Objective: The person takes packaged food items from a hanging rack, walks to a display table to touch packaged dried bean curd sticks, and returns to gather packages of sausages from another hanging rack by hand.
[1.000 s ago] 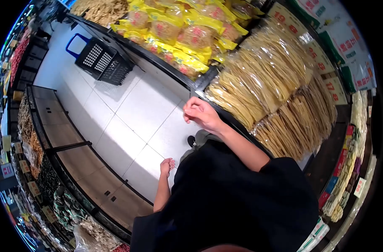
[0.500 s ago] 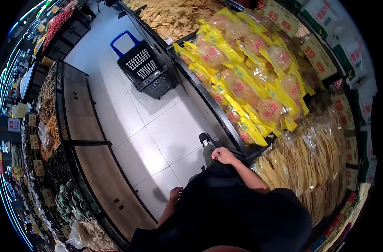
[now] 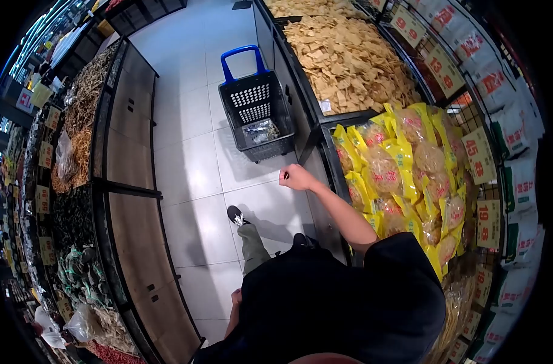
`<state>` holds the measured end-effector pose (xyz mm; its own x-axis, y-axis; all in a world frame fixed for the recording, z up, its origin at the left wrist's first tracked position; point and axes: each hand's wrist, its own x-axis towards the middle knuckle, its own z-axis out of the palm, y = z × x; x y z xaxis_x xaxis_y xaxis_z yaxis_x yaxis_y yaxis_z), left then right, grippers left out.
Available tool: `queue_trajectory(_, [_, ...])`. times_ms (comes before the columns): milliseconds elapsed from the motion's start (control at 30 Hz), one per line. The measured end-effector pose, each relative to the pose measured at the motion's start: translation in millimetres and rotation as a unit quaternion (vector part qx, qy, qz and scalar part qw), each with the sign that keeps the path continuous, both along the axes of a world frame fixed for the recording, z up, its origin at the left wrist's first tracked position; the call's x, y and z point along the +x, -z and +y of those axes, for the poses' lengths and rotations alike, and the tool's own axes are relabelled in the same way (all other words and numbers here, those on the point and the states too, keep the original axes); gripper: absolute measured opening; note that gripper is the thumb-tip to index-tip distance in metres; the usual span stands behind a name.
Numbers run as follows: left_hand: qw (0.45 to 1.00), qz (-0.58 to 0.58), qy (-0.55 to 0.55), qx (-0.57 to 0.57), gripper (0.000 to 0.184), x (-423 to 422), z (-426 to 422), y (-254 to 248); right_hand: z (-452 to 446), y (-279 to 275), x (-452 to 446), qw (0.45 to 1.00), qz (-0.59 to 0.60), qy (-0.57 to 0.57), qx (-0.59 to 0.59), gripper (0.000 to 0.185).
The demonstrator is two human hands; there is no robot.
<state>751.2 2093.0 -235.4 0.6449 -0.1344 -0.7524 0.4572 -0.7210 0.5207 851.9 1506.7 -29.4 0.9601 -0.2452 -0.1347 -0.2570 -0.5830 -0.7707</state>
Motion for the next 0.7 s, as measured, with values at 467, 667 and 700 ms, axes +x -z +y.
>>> queue_trajectory(467, [0.982, 0.121, -0.103, -0.104, 0.019, 445.0, -93.4, -12.0, 64.3, 152.9, 84.8, 0.897, 0.412, 0.087, 0.134, 0.039])
queue_trajectory(667, [0.981, 0.072, -0.05, -0.172, 0.014, 685.3, -212.0, -35.4, 70.7, 176.2, 158.5, 0.886, 0.367, 0.217, 0.184, 0.036])
queue_trajectory(700, [0.979, 0.056, -0.051, -0.188, 0.014, 718.5, -231.6, -40.5, 65.3, 180.0, 182.2, 0.882, 0.358, 0.242, 0.189, 0.036])
